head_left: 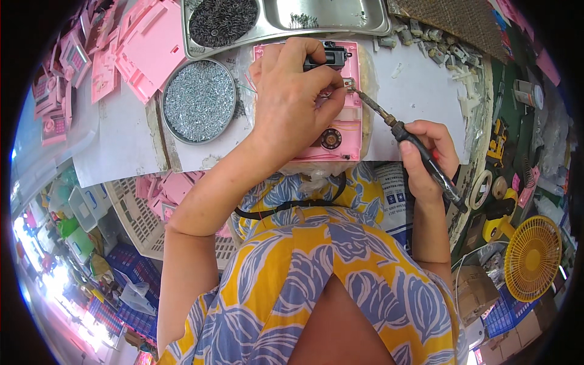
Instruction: Manually assemble internal electronic components into toy housings using soldering and power tools.
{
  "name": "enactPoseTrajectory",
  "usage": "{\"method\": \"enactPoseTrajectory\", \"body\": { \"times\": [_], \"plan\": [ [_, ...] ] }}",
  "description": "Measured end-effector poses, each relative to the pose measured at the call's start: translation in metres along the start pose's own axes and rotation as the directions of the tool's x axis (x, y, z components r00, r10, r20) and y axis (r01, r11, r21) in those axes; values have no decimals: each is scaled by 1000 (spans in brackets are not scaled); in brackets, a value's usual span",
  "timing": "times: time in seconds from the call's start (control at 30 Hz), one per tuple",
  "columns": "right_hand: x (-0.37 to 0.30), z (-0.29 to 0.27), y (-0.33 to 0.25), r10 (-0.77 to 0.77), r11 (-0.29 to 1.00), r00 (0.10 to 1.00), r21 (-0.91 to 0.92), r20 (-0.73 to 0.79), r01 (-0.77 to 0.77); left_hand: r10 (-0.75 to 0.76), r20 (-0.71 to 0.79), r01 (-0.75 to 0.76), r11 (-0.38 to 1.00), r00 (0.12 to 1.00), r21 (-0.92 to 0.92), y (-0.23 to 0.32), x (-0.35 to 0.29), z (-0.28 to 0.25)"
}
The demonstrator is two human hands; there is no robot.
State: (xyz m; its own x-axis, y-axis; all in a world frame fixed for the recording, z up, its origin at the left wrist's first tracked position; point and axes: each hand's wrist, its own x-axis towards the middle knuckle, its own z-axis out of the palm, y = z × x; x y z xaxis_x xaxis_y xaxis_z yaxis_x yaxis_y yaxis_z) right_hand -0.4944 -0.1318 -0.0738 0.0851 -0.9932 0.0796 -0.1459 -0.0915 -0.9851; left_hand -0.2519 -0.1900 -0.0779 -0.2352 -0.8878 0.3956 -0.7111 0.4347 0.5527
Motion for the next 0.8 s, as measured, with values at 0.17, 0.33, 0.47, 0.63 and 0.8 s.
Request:
{"method": "enactPoseTrajectory", "body": {
  "times": [0.17, 0.33, 0.47, 0.63, 0.8],
  "plan": [
    [-1, -8, 3, -130, 975, 986, -165, 108, 147, -4, 0, 4, 1000, 1000, 17, 1, 0, -1],
    [-4, -12, 4, -198, 970, 979, -134, 36, 201, 4, -13, -4, 1000, 1000, 27, 1, 0, 0],
    [-6, -17, 4, -185, 972, 982, -141, 42, 189, 17, -29, -17, 1000, 999, 24, 0, -1, 1],
    [-2, -14, 2, -178, 973, 983, -143, 33, 181, 2, -23, -1, 999, 1000, 41, 3, 1, 2],
    [6, -11, 3, -208, 967, 977, -139, 42, 212, -18, -12, 19, 997, 1000, 74, 8, 3, 1]
  ]
}}
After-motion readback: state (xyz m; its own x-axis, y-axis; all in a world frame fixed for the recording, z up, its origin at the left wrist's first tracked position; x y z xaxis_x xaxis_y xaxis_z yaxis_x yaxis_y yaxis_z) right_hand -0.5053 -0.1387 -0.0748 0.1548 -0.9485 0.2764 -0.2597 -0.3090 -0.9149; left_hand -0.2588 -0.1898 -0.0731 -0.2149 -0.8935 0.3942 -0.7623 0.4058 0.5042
